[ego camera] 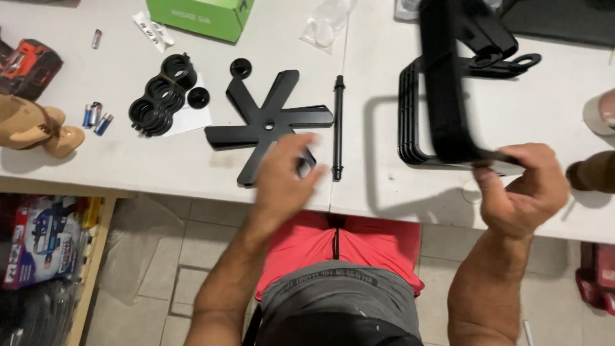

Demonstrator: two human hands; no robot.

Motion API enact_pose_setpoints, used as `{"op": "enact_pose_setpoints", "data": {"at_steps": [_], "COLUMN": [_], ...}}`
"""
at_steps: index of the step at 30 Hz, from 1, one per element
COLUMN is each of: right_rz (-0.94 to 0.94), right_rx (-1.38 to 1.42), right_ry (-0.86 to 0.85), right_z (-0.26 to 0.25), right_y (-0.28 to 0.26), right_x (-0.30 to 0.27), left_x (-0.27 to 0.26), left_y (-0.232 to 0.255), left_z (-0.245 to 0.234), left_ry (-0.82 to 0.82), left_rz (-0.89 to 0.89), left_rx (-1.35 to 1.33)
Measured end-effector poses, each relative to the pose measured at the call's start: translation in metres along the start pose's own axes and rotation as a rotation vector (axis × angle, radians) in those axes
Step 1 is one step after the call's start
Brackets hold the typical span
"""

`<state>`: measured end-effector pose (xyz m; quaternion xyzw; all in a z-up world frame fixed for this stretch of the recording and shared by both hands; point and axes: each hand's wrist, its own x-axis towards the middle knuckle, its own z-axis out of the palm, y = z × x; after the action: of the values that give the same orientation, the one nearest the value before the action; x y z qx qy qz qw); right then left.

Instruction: Unboxing a massage gun kit and assembling the associated storage stand.

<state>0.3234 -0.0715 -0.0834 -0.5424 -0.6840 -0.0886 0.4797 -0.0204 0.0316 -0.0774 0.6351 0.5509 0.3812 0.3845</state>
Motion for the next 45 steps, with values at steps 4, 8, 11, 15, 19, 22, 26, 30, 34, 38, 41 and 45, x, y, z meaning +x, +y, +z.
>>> {"op": "enact_pose_setpoints", "data": {"at_steps": [4,8,11,15,19,22,26,30,34,38,41,45], "right_rz": [0.247,0.269,0.270,0.117,0.070,0.081,0.128,-0.117,0.016,0.000,0.008,-0.001], "right_rx": [0.314,0.339,0.342,0.348,0.320,0.339,0.408,0.368,0.489,0.493,0.390,0.381], "right_ry": [0.422,0.612,0.617,0.578,0.662,0.663,0.758,0.624,0.645,0.627,0.608,0.640], "right_z": [-0.004,-0.012,-0.024,-0.042,-0.064,-0.068,-0.060,-0.051,-0.044,-0.041,-0.041,-0.041], "right_y": [0.010,-0.008,-0.022,-0.026,0.003,0.017,0.011,-0.002,-0.010,-0.005,-0.017,-0.006], "right_x": [-0.008,0.005,0.007,0.010,-0.022,-0.036,-0.034,-0.008,-0.007,-0.008,0.000,-0.003], "left_x": [0.014,0.036,0.043,0.049,0.052,0.049,0.045,0.041,0.038,0.042,0.039,0.035], "left_y": [0.011,0.036,0.038,0.010,0.017,0.019,0.018,0.017,0.009,-0.004,-0.003,-0.005], "left_z": [0.093,0.172,0.214,0.238,0.196,0.166,0.138,0.123,0.117,0.119,0.112,0.100], "left_ry": [-0.402,-0.389,-0.529,-0.526,-0.556,-0.489,-0.414,-0.338,-0.178,-0.090,-0.098,-0.159], "left_rz": [0.604,0.958,0.945,0.976,0.842,0.764,0.535,0.418,0.183,0.123,0.275,0.250], "left_rx": [0.177,0.528,0.705,0.690,0.428,0.270,-0.005,-0.246,-0.444,-0.557,-0.597,-0.640]}}
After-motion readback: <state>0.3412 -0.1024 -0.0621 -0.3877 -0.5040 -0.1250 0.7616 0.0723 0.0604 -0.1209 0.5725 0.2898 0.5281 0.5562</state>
